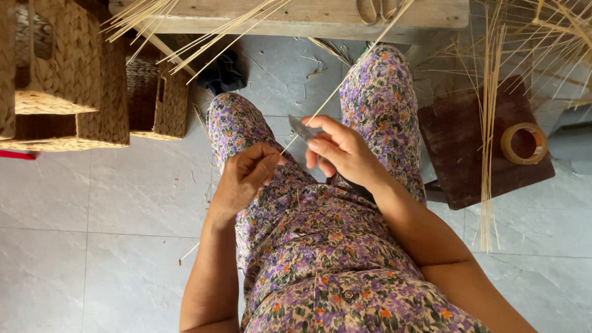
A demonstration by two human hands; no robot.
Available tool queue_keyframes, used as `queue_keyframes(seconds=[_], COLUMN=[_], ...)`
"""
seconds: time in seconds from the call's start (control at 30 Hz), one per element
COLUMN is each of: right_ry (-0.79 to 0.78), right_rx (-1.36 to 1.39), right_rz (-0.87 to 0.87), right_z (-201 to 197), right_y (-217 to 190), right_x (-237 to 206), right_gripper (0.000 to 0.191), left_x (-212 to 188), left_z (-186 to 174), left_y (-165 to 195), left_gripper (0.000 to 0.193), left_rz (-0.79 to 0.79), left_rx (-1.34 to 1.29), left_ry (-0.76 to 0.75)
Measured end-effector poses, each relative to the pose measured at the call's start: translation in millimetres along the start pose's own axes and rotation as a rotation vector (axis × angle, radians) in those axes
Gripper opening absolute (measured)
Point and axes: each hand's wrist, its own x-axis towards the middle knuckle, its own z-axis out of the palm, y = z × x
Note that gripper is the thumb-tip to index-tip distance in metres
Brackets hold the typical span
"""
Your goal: The person sits on the floor and repeatedly picks up thin bamboo sticks from a pile on a low wooden table. Using a small knife, they scrape and sharpen the sticks one by one, then place the finished sticks back on the table.
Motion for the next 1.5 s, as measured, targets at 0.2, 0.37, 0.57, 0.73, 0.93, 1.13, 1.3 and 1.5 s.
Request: queue_keyframes(seconds=[0.2,0.37,0.57,0.73,0.93,1.13,1.3,1.5], right_ry=[0.166,0.261,0.293,0.424,0.635,0.386,0.138,0.248], right_rx=[0.150,0.073,0.135,0.143,0.330,0.167,0.178,0.148], right_rz=[-0.077,-0.030,-0.045,-0.110,-0.233,-0.118,-0.104,-0.070], right_z=[-32,-48,-58,-91,-124,-71,-41,-50], right_y=[-3,-11,-12,-9,-11,-15,-14,-10], right_x=[-3,-10,-8,-19,-25,-24,-6,-6], right_gripper=[0.030,0.035,0.030,0.026,0.028,0.045,0.043,0.038], left_x=[-17,-24,-26,-36,-42,-31,-27,-32], left_z=[-17,-23,-25,-39,-55,-43,-35,-39], left_y=[1,3,0,-5,-12,-10,-2,-7], left_gripper=[0.016,0.014,0.014,0.014,0.015,0.014,0.014,0.013], left_rz=[0.059,0.099,0.115,0.044,0.026,0.019,0.043,0.050], left_rx=[0.043,0.053,0.044,0.124,0.065,0.052,0.074,0.097], left_ry=[-0.028,-0.055,-0.035,0.016,0.029,0.055,0.001,-0.008])
